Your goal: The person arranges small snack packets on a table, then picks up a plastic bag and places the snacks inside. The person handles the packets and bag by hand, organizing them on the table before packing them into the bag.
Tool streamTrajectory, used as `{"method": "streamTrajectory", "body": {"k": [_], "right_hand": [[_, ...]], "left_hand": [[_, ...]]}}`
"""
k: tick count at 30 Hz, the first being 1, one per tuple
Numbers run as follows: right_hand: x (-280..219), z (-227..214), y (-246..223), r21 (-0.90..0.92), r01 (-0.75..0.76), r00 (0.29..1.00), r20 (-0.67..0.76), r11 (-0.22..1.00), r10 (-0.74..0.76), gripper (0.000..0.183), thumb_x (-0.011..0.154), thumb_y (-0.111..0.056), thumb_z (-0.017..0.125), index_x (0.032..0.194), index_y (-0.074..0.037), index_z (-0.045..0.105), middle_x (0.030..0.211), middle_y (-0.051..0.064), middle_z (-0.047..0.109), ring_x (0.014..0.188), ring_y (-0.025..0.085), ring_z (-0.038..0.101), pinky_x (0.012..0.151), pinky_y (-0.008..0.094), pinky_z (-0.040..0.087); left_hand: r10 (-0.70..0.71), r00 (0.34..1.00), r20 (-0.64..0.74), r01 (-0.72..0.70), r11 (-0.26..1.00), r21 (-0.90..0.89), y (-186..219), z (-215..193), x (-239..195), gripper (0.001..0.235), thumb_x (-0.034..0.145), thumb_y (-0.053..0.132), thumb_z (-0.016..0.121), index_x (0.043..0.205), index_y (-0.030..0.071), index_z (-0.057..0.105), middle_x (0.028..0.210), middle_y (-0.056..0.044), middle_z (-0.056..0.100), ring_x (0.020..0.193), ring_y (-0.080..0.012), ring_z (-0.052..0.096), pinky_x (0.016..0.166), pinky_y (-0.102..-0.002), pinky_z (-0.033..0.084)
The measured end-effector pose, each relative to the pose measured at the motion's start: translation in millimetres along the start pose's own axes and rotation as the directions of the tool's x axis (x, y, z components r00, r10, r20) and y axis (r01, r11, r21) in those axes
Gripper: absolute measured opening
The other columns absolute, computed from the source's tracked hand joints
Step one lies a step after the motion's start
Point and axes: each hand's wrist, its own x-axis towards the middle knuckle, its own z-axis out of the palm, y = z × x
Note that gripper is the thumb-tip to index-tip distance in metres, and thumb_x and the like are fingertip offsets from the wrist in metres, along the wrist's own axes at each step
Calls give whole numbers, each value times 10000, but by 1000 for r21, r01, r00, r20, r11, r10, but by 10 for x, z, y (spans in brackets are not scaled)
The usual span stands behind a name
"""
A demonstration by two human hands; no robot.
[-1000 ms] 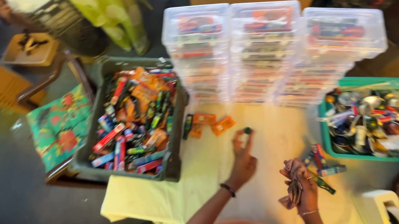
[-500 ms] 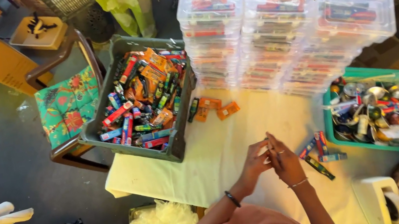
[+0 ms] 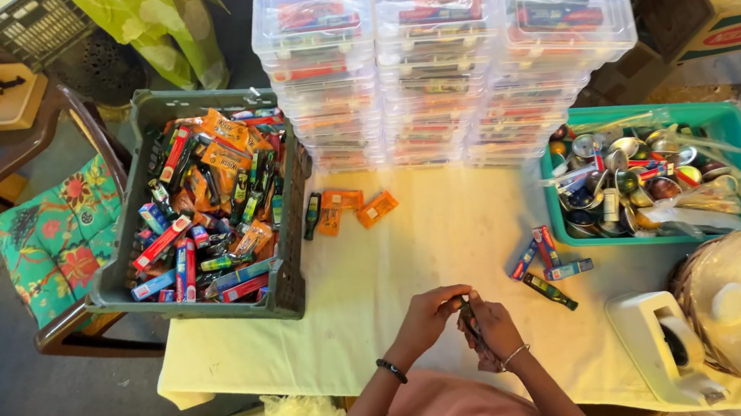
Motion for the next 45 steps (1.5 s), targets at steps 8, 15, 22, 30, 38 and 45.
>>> {"method": "streamTrajectory", "body": {"k": [8, 15, 22, 30, 38, 45], "right_hand": [[147, 89, -74, -54, -70, 981, 179, 996, 79, 559, 960, -580, 514, 1007, -46, 670, 729, 60, 685, 562, 139, 593, 534, 297, 519], [-66, 282, -481, -838, 239, 968, 242, 491, -58, 531, 752, -360, 858, 1121, -112, 567, 816, 76, 680, 768, 285, 685, 687, 415, 549], [4, 278, -330, -841, 363, 912, 234, 401, -335, 182, 891, -245, 699, 1030, -157, 621, 847, 76, 701, 735, 340, 683, 623, 452, 546], [288, 112, -101, -551, 340, 936, 274, 762, -219, 234, 816, -201, 794, 826, -45, 620, 627, 120, 625, 545, 273, 506, 531, 371, 512], [99, 16, -721, -170, -369, 606, 702, 914, 375, 159, 789, -69, 758, 819, -60, 601, 633, 4, 530, 477, 78, 439, 433, 239, 346], [48, 136, -627, -204, -391, 584, 698, 898, 413, 117, 798, -77, 731, 855, -47, 634, 697, 10, 586, 516, 88, 488, 471, 249, 408]], "left_hand": [[5, 1000, 6, -7, 912, 409, 413, -224, 2, 126, 903, 43, 713, 1022, 25, 748, 905, -170, 751, 807, -321, 693, 729, -391, 544], [-144, 976, -161, 199, 890, 411, 356, -194, -116, 102, 861, 70, 714, 940, 15, 749, 857, -171, 739, 765, -330, 707, 709, -411, 557], [-8, 981, -193, 120, 808, 577, -110, -4, -225, 299, 1027, 239, 605, 886, -24, 617, 827, -199, 656, 797, -388, 626, 704, -484, 509], [26, 999, -45, 10, 748, 664, 229, -160, -259, 288, 1087, 288, 492, 958, 36, 545, 918, -149, 589, 838, -358, 606, 724, -467, 504], [213, 948, 238, -311, 781, 542, 493, -405, -286, 284, 1043, 288, 525, 1128, 19, 558, 992, -157, 596, 785, -379, 605, 677, -472, 496], [182, 952, 247, -293, 779, 555, 168, -361, -227, 246, 1050, 247, 507, 920, 70, 618, 809, -118, 619, 665, -358, 604, 604, -468, 493]]}}
